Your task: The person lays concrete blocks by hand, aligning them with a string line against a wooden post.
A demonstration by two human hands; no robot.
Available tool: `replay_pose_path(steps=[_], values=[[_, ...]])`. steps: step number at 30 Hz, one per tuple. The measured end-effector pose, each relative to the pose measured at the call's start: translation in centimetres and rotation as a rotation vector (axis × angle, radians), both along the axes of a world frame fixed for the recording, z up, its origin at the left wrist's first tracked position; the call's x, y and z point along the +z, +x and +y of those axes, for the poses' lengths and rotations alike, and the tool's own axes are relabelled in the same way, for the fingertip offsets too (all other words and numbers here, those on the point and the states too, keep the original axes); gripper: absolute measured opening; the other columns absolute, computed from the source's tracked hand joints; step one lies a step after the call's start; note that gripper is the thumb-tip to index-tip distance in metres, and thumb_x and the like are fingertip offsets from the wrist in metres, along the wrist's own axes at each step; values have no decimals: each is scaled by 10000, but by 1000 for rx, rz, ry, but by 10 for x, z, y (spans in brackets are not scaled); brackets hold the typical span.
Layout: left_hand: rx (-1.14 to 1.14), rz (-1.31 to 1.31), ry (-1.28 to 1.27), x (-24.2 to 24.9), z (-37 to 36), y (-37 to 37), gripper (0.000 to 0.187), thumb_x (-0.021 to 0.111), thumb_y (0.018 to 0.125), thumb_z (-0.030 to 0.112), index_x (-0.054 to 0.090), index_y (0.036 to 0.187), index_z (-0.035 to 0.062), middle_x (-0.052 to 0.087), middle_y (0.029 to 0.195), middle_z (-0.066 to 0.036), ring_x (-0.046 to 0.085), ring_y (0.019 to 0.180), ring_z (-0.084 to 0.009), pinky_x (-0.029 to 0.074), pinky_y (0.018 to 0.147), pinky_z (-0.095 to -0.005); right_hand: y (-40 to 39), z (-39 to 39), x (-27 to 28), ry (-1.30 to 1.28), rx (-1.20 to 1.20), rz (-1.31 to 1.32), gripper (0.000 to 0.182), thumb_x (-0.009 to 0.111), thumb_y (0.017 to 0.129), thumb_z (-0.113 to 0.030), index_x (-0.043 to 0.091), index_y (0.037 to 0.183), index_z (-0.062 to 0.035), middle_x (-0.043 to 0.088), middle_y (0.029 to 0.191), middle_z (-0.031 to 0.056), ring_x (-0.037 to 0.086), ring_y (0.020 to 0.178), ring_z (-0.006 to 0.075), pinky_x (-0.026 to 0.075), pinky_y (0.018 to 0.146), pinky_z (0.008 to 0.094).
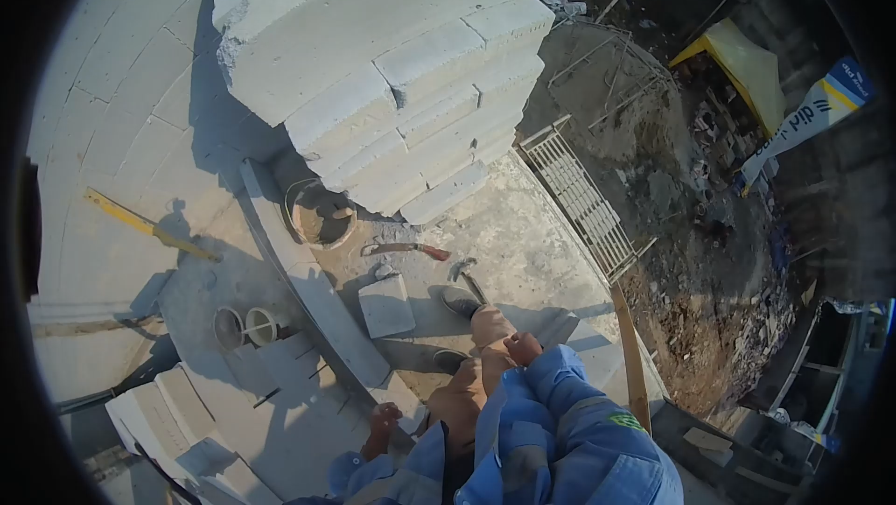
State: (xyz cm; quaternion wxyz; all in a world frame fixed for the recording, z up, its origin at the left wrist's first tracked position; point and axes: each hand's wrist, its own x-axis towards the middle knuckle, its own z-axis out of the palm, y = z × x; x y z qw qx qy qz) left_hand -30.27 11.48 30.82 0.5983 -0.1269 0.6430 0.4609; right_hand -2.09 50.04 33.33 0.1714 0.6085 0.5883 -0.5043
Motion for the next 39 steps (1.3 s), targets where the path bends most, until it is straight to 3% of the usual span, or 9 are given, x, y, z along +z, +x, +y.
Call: replay_pose_path(steps=[6, 7, 12, 20, 22, 27, 28, 33, 39], values=[[-7, 293, -308, 54, 43, 17, 523, 767, 762, 197, 581, 1160, -86, 692, 814, -107, 629, 651, -139, 460, 550, -249, -56, 76, -11, 75, 46, 157, 438, 633, 876, -362, 677, 1083, 21, 706, 1005, 242, 684, 957, 377, 522, 841, 430], [48, 268, -279, 63, 50, 19, 510, 763, 768, 182, 581, 1169, -76, 693, 840, -114, 631, 668, -141, 468, 561, -255, -63, 86, -28, 196, 74, 220, 370, 626, 916, -323, 672, 1002, 34, 697, 769, 107, 652, 642, 184, 511, 621, 341], [-79, 229, -322, 68, 76, 17, 529, 787, 773, 256, 586, 1169, -32, 657, 927, -97, 624, 771, -157, 471, 652, -286, -105, 131, -15, 57, 52, 309, 372, 604, 948, -301, 631, 1067, 51, 683, 805, 116, 642, 678, 158, 507, 634, 316], [232, 131, -272, 72, 134, 31, 279, 680, 876, 204, 621, 1045, -9, 624, 874, -34, 592, 695, -117, 501, 651, -259, -56, 111, -81, 57, 283, 144, 372, 661, 907, -309, 660, 1005, 50, 690, 769, 124, 647, 654, 167, 513, 616, 328], [332, 121, -257, 67, 144, 43, 273, 675, 882, 201, 616, 1046, -9, 618, 872, -36, 589, 703, -114, 501, 653, -256, -69, 116, -71, -52, 378, 40, 380, 651, 906, -306, 668, 1033, 53, 699, 779, 137, 663, 672, 178, 523, 643, 346], [588, 12, -302, 58, 139, 91, 269, 662, 885, 158, 597, 1075, -22, 600, 864, -40, 596, 750, -124, 516, 680, -261, -117, 150, -91, -81, 663, -75, 438, 655, 859, -402, 697, 1058, -15, 688, 1088, 243, 649, 1054, 399, 499, 927, 447], [597, 10, -316, 58, 137, 103, 290, 658, 878, 138, 589, 1100, -35, 599, 865, -43, 596, 745, -124, 518, 691, -262, -134, 157, -95, 4, 703, -29, 398, 639, 874, -361, 705, 991, 13, 704, 997, 233, 668, 972, 385, 511, 863, 427], [765, -53, -357, 26, 121, 173, 293, 661, 859, 107, 590, 1100, -44, 613, 867, -29, 589, 738, -102, 502, 696, -245, -249, 209, -142, 171, 923, -89, 444, 649, 881, -334, 615, 1183, -10, 662, 1061, 269, 643, 1038, 386, 497, 897, 439], [866, -178, -566, 12, 149, 215, 214, 665, 861, 103, 611, 1035, -9, 624, 862, -28, 576, 733, -84, 468, 701, -216, -347, 262, -217, 762, 1283, -74, 827, 708, 840, -285, 259, 1499, -67, 364, 1423, 232, 400, 1307, 422, 453, 992, 524]])
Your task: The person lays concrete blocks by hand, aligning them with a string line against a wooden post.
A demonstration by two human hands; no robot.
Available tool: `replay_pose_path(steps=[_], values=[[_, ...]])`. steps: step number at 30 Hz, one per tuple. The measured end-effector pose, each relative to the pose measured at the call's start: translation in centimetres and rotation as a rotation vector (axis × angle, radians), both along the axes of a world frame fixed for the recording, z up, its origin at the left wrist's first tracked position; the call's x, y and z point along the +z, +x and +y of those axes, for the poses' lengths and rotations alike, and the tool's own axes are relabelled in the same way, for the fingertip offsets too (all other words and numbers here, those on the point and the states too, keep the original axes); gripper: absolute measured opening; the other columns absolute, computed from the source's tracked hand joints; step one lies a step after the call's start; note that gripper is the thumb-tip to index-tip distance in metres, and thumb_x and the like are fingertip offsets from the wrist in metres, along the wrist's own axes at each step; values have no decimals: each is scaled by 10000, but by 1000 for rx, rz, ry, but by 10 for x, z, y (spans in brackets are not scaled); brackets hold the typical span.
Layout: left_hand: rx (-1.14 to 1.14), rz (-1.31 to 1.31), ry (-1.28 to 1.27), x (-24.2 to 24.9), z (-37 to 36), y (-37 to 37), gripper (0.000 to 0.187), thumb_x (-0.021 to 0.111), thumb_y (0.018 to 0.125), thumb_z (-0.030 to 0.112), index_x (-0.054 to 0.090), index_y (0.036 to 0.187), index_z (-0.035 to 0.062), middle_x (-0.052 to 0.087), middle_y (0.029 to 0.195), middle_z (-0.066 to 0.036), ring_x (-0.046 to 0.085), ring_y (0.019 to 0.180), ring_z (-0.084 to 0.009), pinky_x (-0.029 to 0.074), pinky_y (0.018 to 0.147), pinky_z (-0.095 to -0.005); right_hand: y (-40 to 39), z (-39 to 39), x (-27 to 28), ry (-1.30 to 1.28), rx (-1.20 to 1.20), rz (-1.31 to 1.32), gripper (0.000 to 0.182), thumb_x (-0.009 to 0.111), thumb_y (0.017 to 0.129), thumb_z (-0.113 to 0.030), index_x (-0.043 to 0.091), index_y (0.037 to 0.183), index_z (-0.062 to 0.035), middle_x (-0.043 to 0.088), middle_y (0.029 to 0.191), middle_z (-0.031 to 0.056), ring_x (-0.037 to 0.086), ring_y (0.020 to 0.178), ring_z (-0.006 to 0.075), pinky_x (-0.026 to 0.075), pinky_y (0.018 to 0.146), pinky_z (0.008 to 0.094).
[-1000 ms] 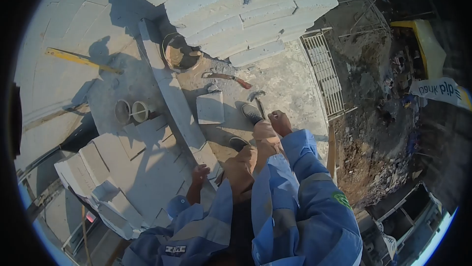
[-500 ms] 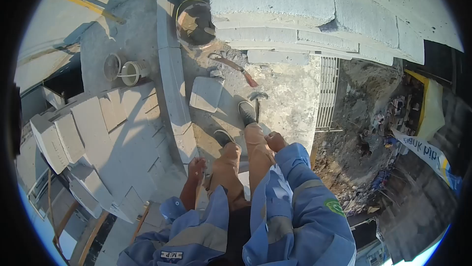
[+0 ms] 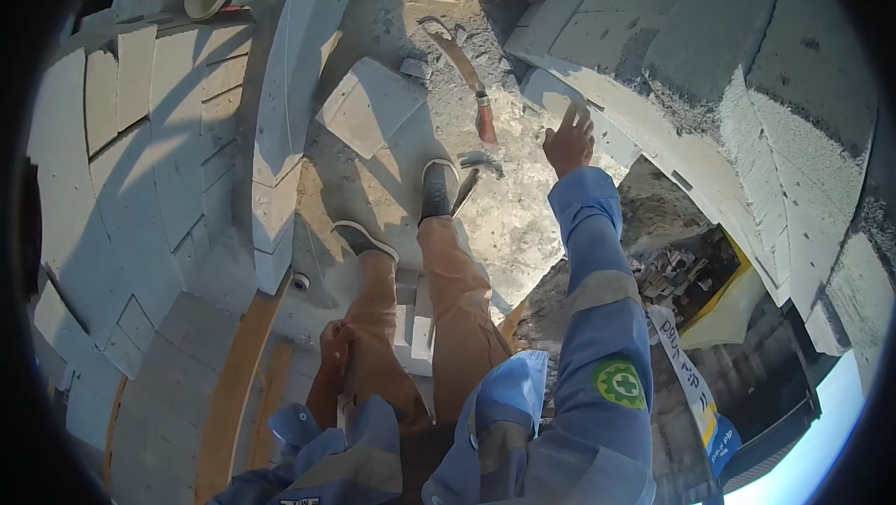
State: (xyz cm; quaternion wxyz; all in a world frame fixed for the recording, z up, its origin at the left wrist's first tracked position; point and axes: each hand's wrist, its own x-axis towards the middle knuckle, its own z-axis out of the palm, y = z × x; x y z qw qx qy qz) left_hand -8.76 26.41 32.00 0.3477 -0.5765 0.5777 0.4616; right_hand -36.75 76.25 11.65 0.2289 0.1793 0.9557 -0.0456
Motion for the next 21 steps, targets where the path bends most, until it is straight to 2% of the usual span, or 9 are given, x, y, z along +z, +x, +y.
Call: replay_pose_path(steps=[2, 4, 10, 11, 12, 15, 16, 17, 21], values=[[20, -50, -1, -10, 11, 14, 206, 664, 870, 118, 613, 1028, -4, 623, 850, -23, 570, 721, -79, 463, 689, -214, 7, -5, -24, 132, 42, -24, 1011, 757, 789, -349, 157, 1536, -26, 209, 1533, 286, 282, 1397, 460, 357, 1087, 540], [39, -85, 13, -23, 16, 26, 200, 663, 878, 132, 615, 1020, 0, 622, 839, -19, 563, 709, -73, 458, 677, -212, 25, -20, -43, 175, 56, 180, 1051, 773, 772, -369, 144, 1540, -23, 196, 1541, 292, 244, 1414, 464, 297, 1121, 542], [-34, -59, 10, -43, 25, 31, 190, 658, 897, 173, 624, 989, 11, 607, 778, 7, 541, 666, -60, 445, 639, -208, 48, -15, -23, 3, 57, 168, 1058, 780, 763, -408, 181, 1508, 47, 278, 1473, 292, 291, 1368, 437, 257, 1119, 553], [-22, -56, 4, -40, 25, 25, 197, 662, 899, 182, 625, 984, 8, 608, 779, 4, 544, 676, -60, 445, 644, -209, 49, -20, -17, -68, -166, 222, 1013, 740, 797, -473, 219, 1500, 37, 308, 1442, 273, 329, 1330, 425, 254, 1110, 557], [-12, -50, -7, -37, 25, 20, 204, 665, 901, 190, 626, 979, 6, 609, 780, 1, 547, 685, -61, 445, 648, -210, 56, -21, -29, 0, -595, 250, 960, 627, 863, -608, 197, 1551, -94, 210, 1545, 227, 261, 1395, 435, 216, 1131, 567], [42, 6, 23, -29, 17, 15, 233, 676, 905, 209, 625, 979, -6, 618, 793, -8, 559, 704, -65, 457, 666, -213, 41, -6, -32, -661, -1709, 376, 1063, 478, 827, -801, 13, 1575, -205, 32, 1612, 199, 197, 1444, 454, 184, 1142, 626], [30, -3, 5, -22, 12, 14, 233, 676, 905, 209, 625, 979, -6, 618, 793, -8, 559, 704, -65, 457, 666, -213, 31, -6, -19, -860, -1889, 368, 1078, 463, 813, -824, -61, 1574, -268, -3, 1614, 214, 216, 1438, 458, 208, 1133, 638], [4, -22, 1, -20, 9, 10, 242, 679, 905, 213, 623, 980, -11, 621, 796, -12, 563, 710, -70, 464, 677, -217, 29, 8, -34, -938, -1875, 425, 1020, 460, 822, -816, -35, 1570, -330, -52, 1622, 186, 183, 1435, 504, 168, 1128, 674], [13, -18, -5, -34, -9, 11, 248, 676, 905, 198, 626, 999, -26, 634, 819, -21, 578, 723, -83, 483, 707, -225, 14, 22, -41, -932, -1746, 389, 1000, 628, 842, -635, 50, 1572, -270, -7, 1616, 210, 294, 1380, 536, 276, 1101, 652]])
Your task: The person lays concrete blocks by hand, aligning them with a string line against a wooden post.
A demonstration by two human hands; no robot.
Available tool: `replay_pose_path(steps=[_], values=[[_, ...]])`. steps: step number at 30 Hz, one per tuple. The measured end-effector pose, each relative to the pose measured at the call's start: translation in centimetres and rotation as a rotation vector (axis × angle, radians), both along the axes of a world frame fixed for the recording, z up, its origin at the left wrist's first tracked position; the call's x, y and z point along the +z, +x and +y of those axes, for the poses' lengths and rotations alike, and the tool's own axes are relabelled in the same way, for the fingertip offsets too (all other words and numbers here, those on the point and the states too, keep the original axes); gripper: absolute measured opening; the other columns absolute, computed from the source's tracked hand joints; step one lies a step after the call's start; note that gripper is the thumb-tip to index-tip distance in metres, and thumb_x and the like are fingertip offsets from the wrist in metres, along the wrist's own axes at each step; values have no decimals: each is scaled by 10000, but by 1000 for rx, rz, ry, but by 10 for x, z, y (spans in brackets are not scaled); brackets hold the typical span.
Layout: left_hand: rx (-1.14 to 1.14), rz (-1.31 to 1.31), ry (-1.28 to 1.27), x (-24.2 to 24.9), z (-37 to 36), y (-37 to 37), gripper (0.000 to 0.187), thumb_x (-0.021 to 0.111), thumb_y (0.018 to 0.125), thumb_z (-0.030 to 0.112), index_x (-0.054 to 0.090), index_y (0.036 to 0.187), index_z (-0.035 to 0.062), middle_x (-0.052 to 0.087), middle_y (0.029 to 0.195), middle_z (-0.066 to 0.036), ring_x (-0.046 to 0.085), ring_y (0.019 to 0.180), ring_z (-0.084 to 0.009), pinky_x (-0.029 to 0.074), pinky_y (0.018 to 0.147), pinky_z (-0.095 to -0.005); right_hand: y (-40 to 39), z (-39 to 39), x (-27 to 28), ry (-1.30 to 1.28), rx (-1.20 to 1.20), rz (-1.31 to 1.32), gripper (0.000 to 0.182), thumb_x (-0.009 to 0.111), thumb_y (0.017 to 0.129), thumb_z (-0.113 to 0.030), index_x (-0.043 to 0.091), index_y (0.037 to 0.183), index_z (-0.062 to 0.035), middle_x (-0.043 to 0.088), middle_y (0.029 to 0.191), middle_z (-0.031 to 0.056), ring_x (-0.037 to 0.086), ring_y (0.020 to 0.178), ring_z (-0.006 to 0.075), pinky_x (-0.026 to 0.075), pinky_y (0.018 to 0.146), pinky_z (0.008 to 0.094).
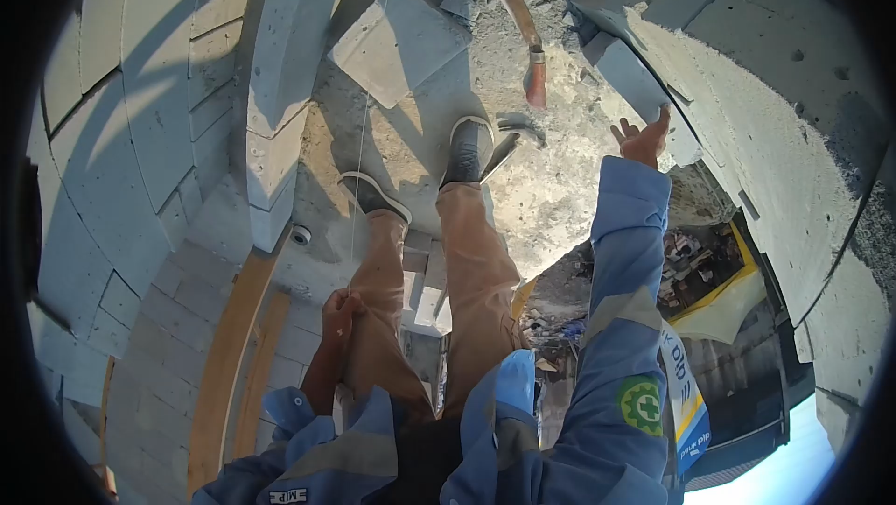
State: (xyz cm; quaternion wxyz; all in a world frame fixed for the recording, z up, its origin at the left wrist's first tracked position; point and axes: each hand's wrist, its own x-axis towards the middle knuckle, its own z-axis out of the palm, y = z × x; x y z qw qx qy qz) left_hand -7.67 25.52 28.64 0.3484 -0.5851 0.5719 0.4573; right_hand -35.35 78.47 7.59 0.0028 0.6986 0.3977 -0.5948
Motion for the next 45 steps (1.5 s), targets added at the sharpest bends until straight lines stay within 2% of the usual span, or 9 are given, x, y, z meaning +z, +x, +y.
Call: replay_pose_path(steps=[3, 9, 19, 22, 26, 35, 37, 40, 45], values=[[-66, -52, -7, -20, -4, 8, 296, 681, 892, 247, 643, 1009, -23, 652, 837, -41, 594, 748, -89, 491, 719, -244, 2, 13, 5, 41, 105, -82, 974, 719, 805, -433, 142, 1553, -196, 46, 1596, 257, 386, 1325, 540, 362, 1059, 636], [-441, -103, -114, -13, -1, -21, 388, 664, 853, 392, 676, 1018, 41, 694, 882, -97, 657, 816, -219, 505, 751, -333, 8, 23, -16, 160, 368, -205, 716, 544, 942, -503, 247, 1534, -230, 281, 1551, 84, 414, 1338, 424, 469, 1013, 583], [-325, -94, -117, -18, -9, -22, 401, 688, 839, 401, 679, 1005, 36, 654, 769, -39, 592, 702, -119, 481, 668, -288, 12, -5, 16, 368, 518, -267, 798, 535, 908, -638, 280, 1534, -214, 349, 1550, 122, 488, 1287, 430, 547, 929, 546], [-316, -93, -98, -24, -11, -19, 393, 692, 839, 388, 679, 1003, 31, 656, 775, -40, 593, 702, -116, 481, 664, -286, -8, 9, 11, 438, 430, -345, 936, 524, 885, -690, 437, 1367, 107, 414, 1445, 281, 555, 1201, 457, 588, 871, 535], [-371, -97, -127, -25, -10, -18, 387, 700, 839, 382, 681, 988, 25, 661, 782, -40, 596, 708, -117, 483, 670, -285, -17, 25, 9, 481, 581, -535, 1031, 509, 851, -748, 506, 1206, 220, 532, 1315, 300, 664, 1011, 440, 647, 709, 440], [-385, -136, -84, -31, 1, -19, 346, 673, 833, 342, 677, 939, 12, 654, 752, -41, 591, 670, -126, 480, 657, -290, 19, -15, 12, 576, 819, -609, 1056, 516, 804, -792, 471, 1354, 108, 595, 1197, 270, 652, 995, 366, 642, 600, 369], [-248, -54, -37, -29, 7, -26, 224, 675, 864, 229, 647, 902, 10, 602, 717, 18, 512, 617, -47, 423, 576, -226, 27, -27, 8, 391, 427, -505, 1072, 550, 804, -780, 405, 1397, 101, 585, 1204, 236, 633, 1009, 363, 620, 726, 441], [-201, -47, -37, -26, 13, -33, 211, 674, 876, 223, 640, 906, 16, 590, 717, 21, 501, 614, -42, 416, 574, -219, 34, -42, -4, 104, -47, -22, 820, 560, 872, -690, 338, 1487, -195, 404, 1423, 110, 482, 1207, 344, 452, 968, 544], [-164, -81, -82, -19, 4, -21, 229, 676, 884, 231, 638, 911, 6, 596, 722, 14, 520, 618, -51, 432, 583, -219, 77, -47, -68, -140, -213, -34, 680, 585, 862, -660, 439, 1368, -229, 470, 1324, 21, 493, 1110, 266, 436, 896, 407]])
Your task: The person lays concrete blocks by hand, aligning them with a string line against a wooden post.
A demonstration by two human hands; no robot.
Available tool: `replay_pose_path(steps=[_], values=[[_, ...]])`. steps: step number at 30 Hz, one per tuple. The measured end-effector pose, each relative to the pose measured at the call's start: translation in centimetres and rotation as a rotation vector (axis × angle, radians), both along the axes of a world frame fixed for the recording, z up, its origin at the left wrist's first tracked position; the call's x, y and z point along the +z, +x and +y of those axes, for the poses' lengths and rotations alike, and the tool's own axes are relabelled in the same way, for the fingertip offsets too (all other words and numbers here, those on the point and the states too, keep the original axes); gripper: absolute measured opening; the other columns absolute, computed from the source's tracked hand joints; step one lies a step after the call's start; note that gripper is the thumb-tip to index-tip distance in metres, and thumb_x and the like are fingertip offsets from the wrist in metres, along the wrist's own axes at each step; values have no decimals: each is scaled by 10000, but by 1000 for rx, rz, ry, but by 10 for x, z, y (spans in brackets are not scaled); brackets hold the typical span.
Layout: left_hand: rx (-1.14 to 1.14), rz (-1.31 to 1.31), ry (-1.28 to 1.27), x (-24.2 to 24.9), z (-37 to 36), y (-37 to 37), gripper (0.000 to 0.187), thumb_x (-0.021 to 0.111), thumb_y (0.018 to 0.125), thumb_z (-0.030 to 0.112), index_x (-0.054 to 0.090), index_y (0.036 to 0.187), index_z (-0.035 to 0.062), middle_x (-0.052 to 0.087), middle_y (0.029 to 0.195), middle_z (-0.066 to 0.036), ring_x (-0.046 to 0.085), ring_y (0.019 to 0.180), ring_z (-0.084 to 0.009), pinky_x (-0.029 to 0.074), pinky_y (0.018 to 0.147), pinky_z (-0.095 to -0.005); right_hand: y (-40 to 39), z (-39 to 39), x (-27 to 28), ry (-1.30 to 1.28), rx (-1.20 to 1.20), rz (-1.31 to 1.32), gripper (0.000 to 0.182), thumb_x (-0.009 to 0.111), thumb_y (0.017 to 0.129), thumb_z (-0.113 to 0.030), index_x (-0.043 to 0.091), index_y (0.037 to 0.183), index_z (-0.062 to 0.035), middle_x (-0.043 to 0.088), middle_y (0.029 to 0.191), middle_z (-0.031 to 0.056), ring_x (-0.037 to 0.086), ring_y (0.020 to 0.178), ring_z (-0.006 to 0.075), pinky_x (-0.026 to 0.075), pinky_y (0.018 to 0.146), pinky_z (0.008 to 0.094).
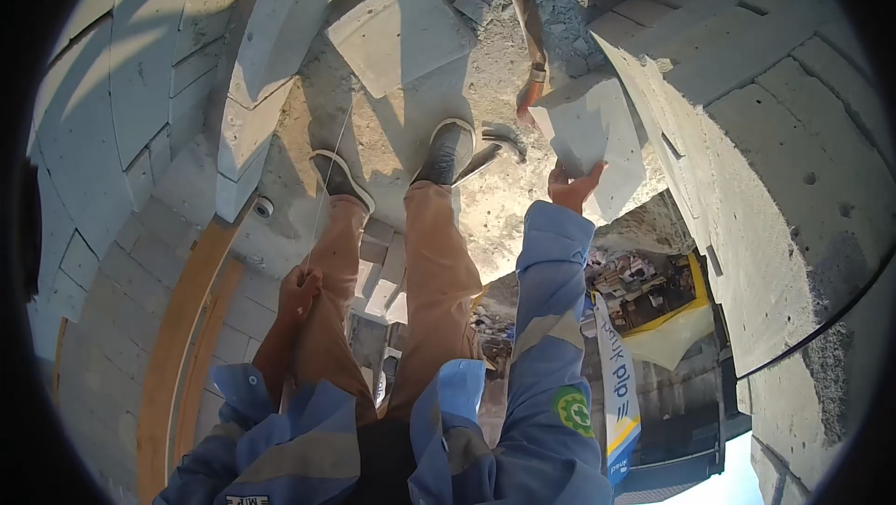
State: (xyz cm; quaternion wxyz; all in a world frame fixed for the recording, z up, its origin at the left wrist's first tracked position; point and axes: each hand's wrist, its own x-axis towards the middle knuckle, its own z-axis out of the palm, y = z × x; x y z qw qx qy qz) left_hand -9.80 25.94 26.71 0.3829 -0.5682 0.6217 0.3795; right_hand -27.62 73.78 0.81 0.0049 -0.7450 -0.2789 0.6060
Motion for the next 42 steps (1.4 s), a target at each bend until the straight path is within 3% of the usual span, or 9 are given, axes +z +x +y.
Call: replay_pose_path(steps=[7, 11, 18, 20, 24, 29, 32, 36, 42], values=[[-38, 9, 32, -17, -13, 29, 321, 689, 852, 323, 670, 959, 21, 664, 792, -50, 606, 706, -121, 481, 670, -267, -17, 51, 17, 104, 14, 77, 647, 667, 889, -393, 408, 1451, -206, 405, 1453, 92, 399, 1334, 327, 366, 1075, 592], [-260, 46, -57, 7, -12, 7, 410, 650, 855, 423, 678, 985, 36, 678, 822, -79, 625, 725, -172, 494, 694, -336, -37, 71, 46, 90, 205, -202, 675, 676, 870, -442, 427, 1439, -177, 422, 1453, 91, 393, 1342, 321, 350, 1088, 585], [-82, 290, -136, 10, -36, 17, 406, 617, 889, 431, 679, 954, 35, 642, 740, -93, 598, 683, -182, 479, 660, -356, -17, -13, 210, 154, 711, -260, 625, 694, 865, -409, 502, 1398, -144, 495, 1409, 68, 452, 1306, 320, 273, 1103, 652], [-78, 328, -150, 4, -49, 18, 390, 613, 890, 415, 680, 951, 36, 649, 756, -119, 615, 688, -215, 481, 664, -374, -5, -33, 256, 139, 941, -163, 601, 718, 857, -327, 520, 1381, -111, 525, 1395, 79, 497, 1281, 297, 377, 1052, 557], [-125, 442, -199, -13, -62, 32, 321, 614, 880, 359, 681, 938, 50, 671, 837, -192, 660, 763, -333, 495, 706, -437, 1, -102, 335, 414, 1437, 73, 801, 778, 822, -275, 377, 1403, 102, 477, 1390, 219, 484, 1276, 325, 389, 1058, 483], [-103, 457, -120, -41, -60, 65, 263, 630, 866, 320, 678, 928, 69, 681, 886, -190, 663, 844, -354, 501, 759, -467, -19, -257, 441, 803, 2121, 195, 944, 816, 770, -231, 236, 1450, 73, 406, 1381, 271, 420, 1294, 409, 389, 1072, 488], [-137, 398, 45, -36, -70, 73, 252, 639, 874, 312, 663, 967, 79, 684, 909, -168, 659, 892, -338, 506, 791, -468, -24, -340, 456, 934, 2434, 296, 969, 831, 729, -276, 271, 1441, 69, 389, 1410, 289, 376, 1322, 451, 349, 1078, 532], [-302, 454, 49, -21, -79, 88, 241, 636, 893, 310, 643, 1006, 98, 679, 940, -121, 641, 954, -324, 518, 814, -455, -21, -455, 434, 1101, 3030, 852, 896, 796, 730, -266, 338, 1430, 55, 469, 1359, 251, 452, 1231, 449, 359, 1052, 547], [-218, 487, 27, -11, -102, 111, 236, 650, 887, 326, 673, 992, 116, 671, 978, -115, 627, 1006, -304, 503, 856, -448, 14, -605, 371, 883, 3257, 1397, 865, 761, 657, -144, 402, 1435, -28, 495, 1342, 213, 491, 1157, 424, 403, 983, 519]])
